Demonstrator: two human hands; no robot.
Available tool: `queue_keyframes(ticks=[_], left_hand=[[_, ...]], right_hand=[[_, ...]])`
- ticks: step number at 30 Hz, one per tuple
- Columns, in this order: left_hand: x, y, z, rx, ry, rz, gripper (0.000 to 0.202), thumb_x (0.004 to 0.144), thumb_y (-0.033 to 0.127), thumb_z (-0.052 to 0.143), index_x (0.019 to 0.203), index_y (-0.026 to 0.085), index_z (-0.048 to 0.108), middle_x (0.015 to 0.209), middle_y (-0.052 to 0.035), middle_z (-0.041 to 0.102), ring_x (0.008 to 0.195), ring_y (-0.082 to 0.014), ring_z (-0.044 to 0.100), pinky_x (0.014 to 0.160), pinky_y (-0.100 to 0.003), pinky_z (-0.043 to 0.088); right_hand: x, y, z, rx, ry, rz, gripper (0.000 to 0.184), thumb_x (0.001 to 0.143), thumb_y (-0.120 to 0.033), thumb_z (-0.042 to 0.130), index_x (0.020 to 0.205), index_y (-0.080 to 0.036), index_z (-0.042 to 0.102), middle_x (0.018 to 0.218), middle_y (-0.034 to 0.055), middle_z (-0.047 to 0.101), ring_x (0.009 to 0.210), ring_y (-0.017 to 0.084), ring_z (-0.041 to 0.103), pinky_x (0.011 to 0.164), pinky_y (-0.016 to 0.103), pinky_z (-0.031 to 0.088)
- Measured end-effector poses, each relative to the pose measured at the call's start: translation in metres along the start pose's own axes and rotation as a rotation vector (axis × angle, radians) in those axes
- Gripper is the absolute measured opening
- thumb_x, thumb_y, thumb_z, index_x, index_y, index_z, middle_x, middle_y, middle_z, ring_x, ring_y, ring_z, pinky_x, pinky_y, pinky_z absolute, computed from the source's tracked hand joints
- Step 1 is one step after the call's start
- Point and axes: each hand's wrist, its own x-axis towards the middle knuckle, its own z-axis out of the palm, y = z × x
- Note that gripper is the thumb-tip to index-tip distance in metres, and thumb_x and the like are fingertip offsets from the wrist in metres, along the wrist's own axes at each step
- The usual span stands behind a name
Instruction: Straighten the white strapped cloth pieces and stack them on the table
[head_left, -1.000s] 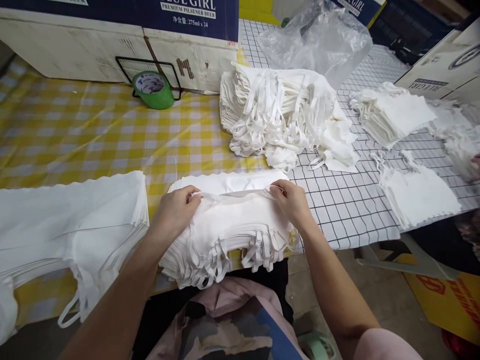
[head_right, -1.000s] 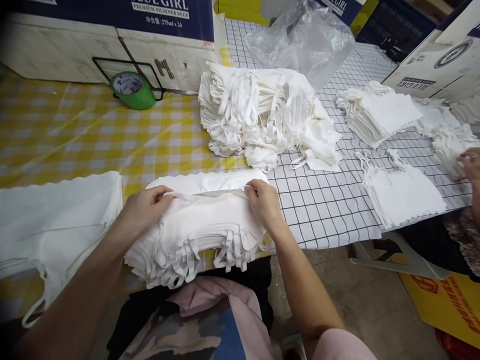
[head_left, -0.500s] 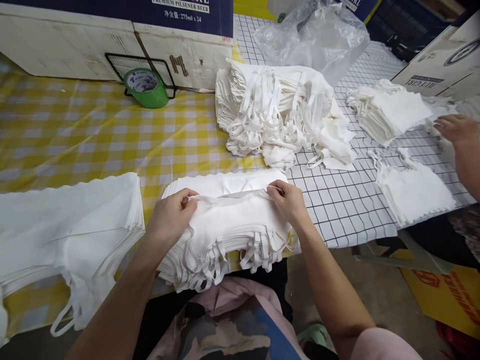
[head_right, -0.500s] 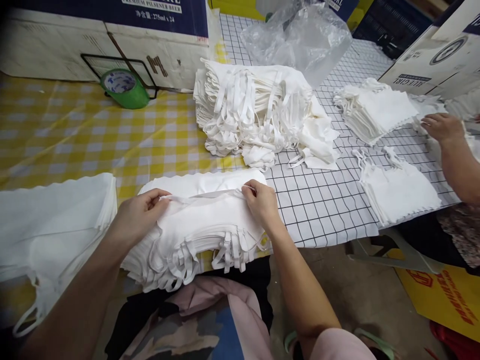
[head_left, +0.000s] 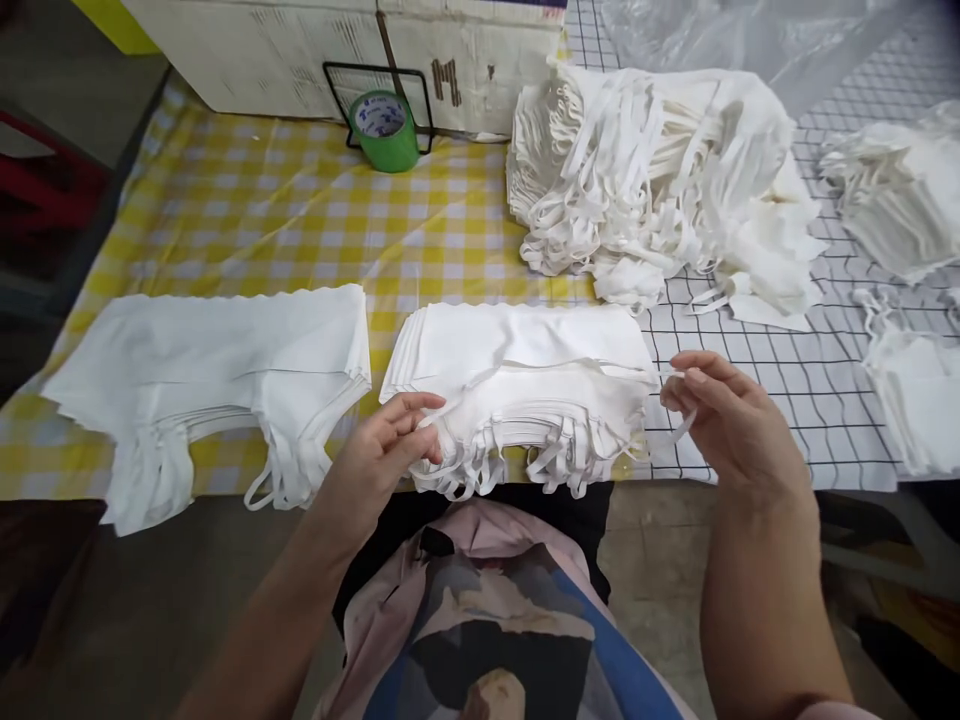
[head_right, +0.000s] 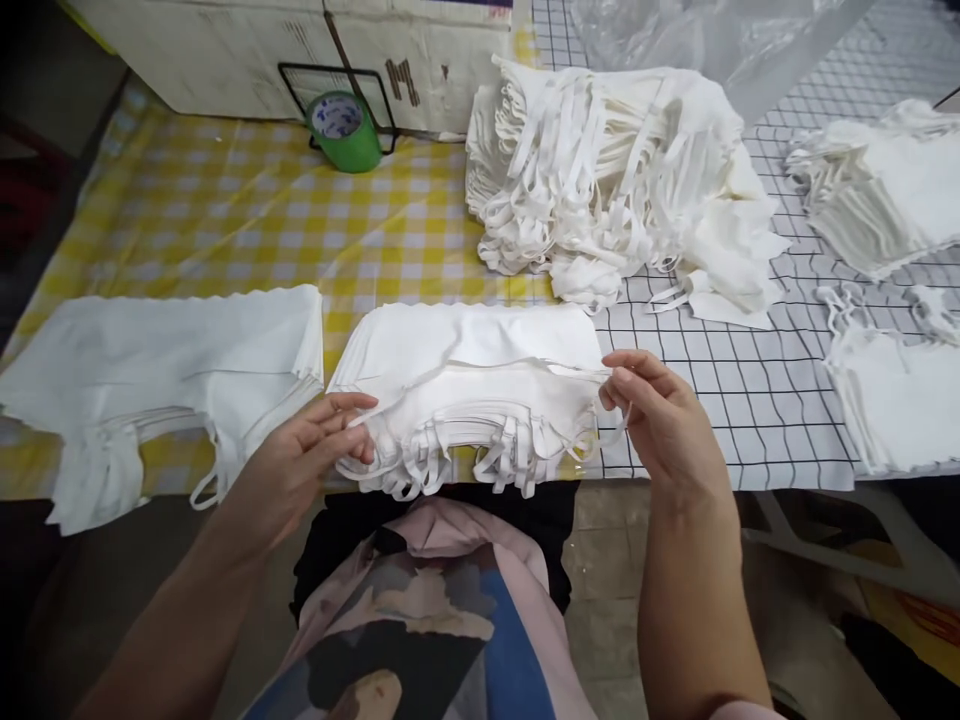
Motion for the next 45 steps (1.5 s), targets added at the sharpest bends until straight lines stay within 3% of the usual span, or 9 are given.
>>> queue_keyframes(ticks=[6,12,18,23,30,34,37,40,45], left_hand=[[-0.033,-0.011,0.009,-0.091,-0.022,-0.054,0.028,0.086,0.034,0.053,0.111,0.023,0.057,0.084,-0.0022,0.064,0.086,-0.0163,0.057,0.083,-0.029,0.042],[-0.043,-0.025,0.023,-0.188,0.059,-0.118,0.035,0.078,0.037,0.063,0.11,0.025,0.058,0.086,-0.0014,0.068,0.096,-0.019,0.06,0.084,-0.026,0.046],[-0.043,-0.042,0.028,-0.201,0.056,-0.216,0.042,0.075,0.037,0.067,0.114,0.027,0.056,0.095,-0.001,0.07,0.102,-0.0165,0.059,0.087,-0.019,0.045],[-0.04,-0.042,0.028,-0.154,0.04,-0.191,0.038,0.075,0.037,0.066,0.111,0.028,0.056,0.092,0.0006,0.069,0.101,-0.0151,0.058,0.086,-0.017,0.045],[-0.039,-0.035,0.031,-0.039,0.051,-0.185,0.031,0.076,0.042,0.063,0.104,0.03,0.057,0.088,0.0029,0.07,0.1,-0.0176,0.059,0.092,-0.025,0.044],[-0.038,-0.035,0.033,0.051,0.029,-0.18,0.033,0.074,0.047,0.062,0.101,0.029,0.058,0.089,-0.0014,0.071,0.1,-0.025,0.06,0.09,-0.036,0.048],[-0.037,-0.036,0.035,0.085,0.012,-0.202,0.032,0.075,0.05,0.059,0.1,0.03,0.058,0.092,-0.0028,0.071,0.102,-0.0271,0.06,0.09,-0.039,0.047],[-0.036,-0.039,0.032,0.126,-0.01,-0.216,0.032,0.076,0.05,0.057,0.103,0.032,0.058,0.097,-0.0011,0.071,0.104,-0.0252,0.059,0.089,-0.034,0.047],[-0.033,-0.046,0.026,0.161,-0.163,-0.177,0.037,0.079,0.047,0.058,0.112,0.028,0.055,0.105,-0.0041,0.068,0.106,-0.0218,0.058,0.085,-0.026,0.047]], right_hand=[[-0.035,-0.001,-0.015,0.022,-0.015,0.053,0.012,0.084,-0.029,0.057,0.093,-0.025,0.064,0.064,-0.0007,0.043,0.065,0.015,0.048,0.065,0.03,0.046],[-0.054,0.004,-0.021,0.037,-0.032,0.065,0.014,0.084,-0.029,0.058,0.095,-0.023,0.064,0.066,-0.0005,0.049,0.068,0.015,0.052,0.069,0.031,0.046],[-0.062,0.005,-0.026,0.049,-0.03,0.06,0.013,0.084,-0.03,0.057,0.093,-0.022,0.063,0.068,-0.0013,0.051,0.065,0.012,0.052,0.068,0.029,0.044],[-0.071,0.008,-0.03,-0.025,-0.058,0.091,0.016,0.084,-0.033,0.056,0.093,-0.021,0.062,0.069,-0.0014,0.053,0.06,0.011,0.05,0.063,0.026,0.043],[-0.066,0.0,-0.026,-0.07,-0.023,0.038,0.019,0.085,-0.035,0.054,0.095,-0.02,0.062,0.071,-0.0001,0.055,0.065,0.012,0.05,0.066,0.026,0.044],[-0.063,-0.004,-0.02,-0.073,-0.059,0.032,0.02,0.085,-0.036,0.052,0.095,-0.02,0.06,0.069,-0.0005,0.055,0.062,0.012,0.052,0.066,0.027,0.044],[-0.063,-0.002,-0.017,-0.057,-0.09,0.057,0.019,0.086,-0.035,0.051,0.095,-0.02,0.06,0.066,-0.0017,0.054,0.059,0.011,0.052,0.064,0.026,0.043],[-0.064,0.001,-0.014,-0.044,-0.11,0.097,0.018,0.085,-0.034,0.052,0.094,-0.021,0.059,0.066,-0.0021,0.054,0.058,0.011,0.053,0.062,0.026,0.043],[-0.064,0.002,-0.01,-0.051,-0.137,0.123,0.015,0.086,-0.031,0.051,0.093,-0.02,0.059,0.065,-0.0027,0.053,0.059,0.011,0.054,0.064,0.026,0.043]])
